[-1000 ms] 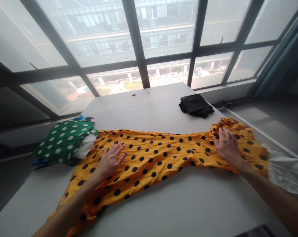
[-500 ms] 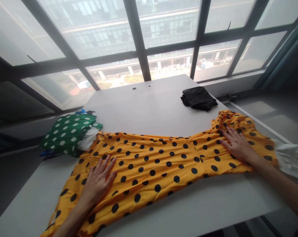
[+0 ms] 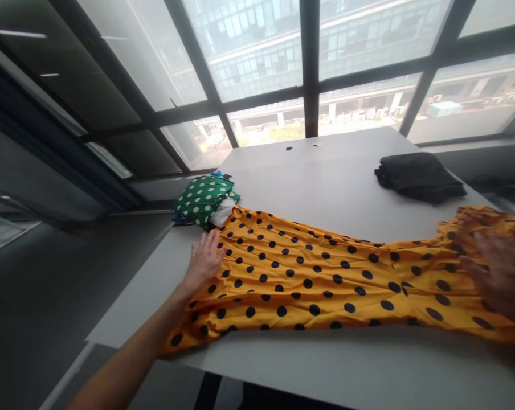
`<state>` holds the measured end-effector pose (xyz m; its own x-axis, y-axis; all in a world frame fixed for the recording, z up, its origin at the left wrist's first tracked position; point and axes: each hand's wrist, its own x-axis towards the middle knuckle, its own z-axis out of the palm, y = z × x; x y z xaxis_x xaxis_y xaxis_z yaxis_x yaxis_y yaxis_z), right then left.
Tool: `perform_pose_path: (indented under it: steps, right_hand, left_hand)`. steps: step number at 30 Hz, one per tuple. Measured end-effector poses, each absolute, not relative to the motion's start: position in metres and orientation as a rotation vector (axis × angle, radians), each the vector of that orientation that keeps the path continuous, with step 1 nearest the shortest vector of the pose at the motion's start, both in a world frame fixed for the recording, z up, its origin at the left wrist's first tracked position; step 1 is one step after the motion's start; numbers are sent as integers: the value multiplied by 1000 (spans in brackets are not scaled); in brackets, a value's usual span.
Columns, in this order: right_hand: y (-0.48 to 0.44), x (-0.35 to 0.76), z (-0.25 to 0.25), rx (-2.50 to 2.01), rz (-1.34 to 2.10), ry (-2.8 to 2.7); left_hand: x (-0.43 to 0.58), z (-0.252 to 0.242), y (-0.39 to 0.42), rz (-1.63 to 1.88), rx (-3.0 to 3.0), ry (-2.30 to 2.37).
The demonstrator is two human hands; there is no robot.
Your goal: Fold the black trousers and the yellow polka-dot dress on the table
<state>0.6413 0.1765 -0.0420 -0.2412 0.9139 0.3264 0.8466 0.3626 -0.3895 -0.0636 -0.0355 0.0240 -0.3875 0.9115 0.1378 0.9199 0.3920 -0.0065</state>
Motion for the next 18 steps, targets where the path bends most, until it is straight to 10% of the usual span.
perform_pose_path:
  steps: [8, 18]
  right_hand:
    - [136, 462, -14, -1062, 121, -2578]
    - [149, 452, -61, -961, 43, -2694]
  left_hand:
    - [58, 4, 20, -121, -2398, -2262]
    - [-57, 9, 18, -70, -2189, -2437]
